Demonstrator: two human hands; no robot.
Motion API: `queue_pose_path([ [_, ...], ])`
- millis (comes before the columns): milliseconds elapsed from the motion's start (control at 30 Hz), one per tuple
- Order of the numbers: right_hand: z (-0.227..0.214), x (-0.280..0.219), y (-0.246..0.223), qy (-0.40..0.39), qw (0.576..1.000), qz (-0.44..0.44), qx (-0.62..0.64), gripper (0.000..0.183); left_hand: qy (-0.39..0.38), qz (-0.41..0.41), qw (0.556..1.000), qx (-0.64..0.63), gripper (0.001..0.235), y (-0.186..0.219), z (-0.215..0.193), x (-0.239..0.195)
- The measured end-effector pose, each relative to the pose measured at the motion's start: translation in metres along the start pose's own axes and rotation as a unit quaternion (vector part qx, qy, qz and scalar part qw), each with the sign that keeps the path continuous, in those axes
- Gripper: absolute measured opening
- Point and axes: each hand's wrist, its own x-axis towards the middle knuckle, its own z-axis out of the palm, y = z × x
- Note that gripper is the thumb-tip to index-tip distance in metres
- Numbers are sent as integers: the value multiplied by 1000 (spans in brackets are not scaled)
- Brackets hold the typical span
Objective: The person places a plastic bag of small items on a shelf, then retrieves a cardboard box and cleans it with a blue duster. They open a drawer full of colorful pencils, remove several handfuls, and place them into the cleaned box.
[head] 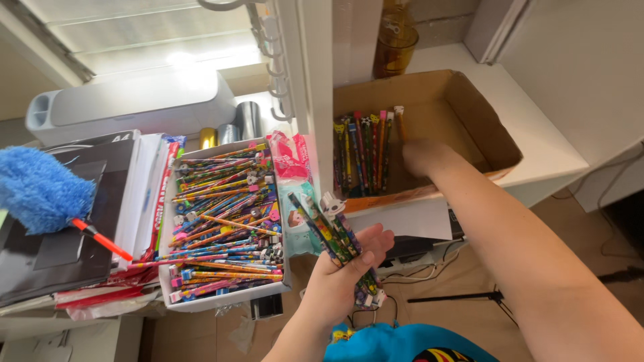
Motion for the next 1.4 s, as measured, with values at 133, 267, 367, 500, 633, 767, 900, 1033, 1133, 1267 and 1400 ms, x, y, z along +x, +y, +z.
queue_pose_path([
  [133, -36, -57, -24, -30, 987, -37, 151, 35, -7, 9, 999, -52, 41, -4, 8, 13],
  [267, -26, -63, -3, 127, 991, -47, 18, 51, -47, -22, 998, -45, 49, -6, 24, 28],
  [367, -14, -95, 14, 375, 892, -185, 171, 37, -98, -26, 993, -54, 49, 0, 37, 45],
  [500, 18, -112, 48, 655, 650, -347, 167, 23, -120, -116, 970, -178, 48, -12, 34, 79],
  [633, 13, -140, 26, 667, 634, -388, 53, 19, -66, -110, 977, -169, 30, -9, 43, 84],
  [767, 25, -131, 28, 656, 614, -436, 44, 27, -115, -142, 967, -180, 29, -22, 35, 96],
  [900, 30, -134, 19, 614, 631, -461, 114, 26, -110, -123, 975, -145, 27, -26, 30, 102],
  [1033, 35, -136, 27, 534, 666, -464, 235, 31, -90, -99, 987, -90, 29, -40, 25, 111],
  [1133, 29, -146, 26, 429, 716, -442, 330, 32, -61, -79, 995, 25, 36, -53, 15, 125],
  [1267, 26, -150, 16, 346, 746, -361, 440, 28, -10, -3, 942, 334, 40, -35, 20, 123],
  [1400, 0, -162, 2, 230, 862, -62, 447, 15, 2, -98, 952, 291, 37, 17, 58, 94],
])
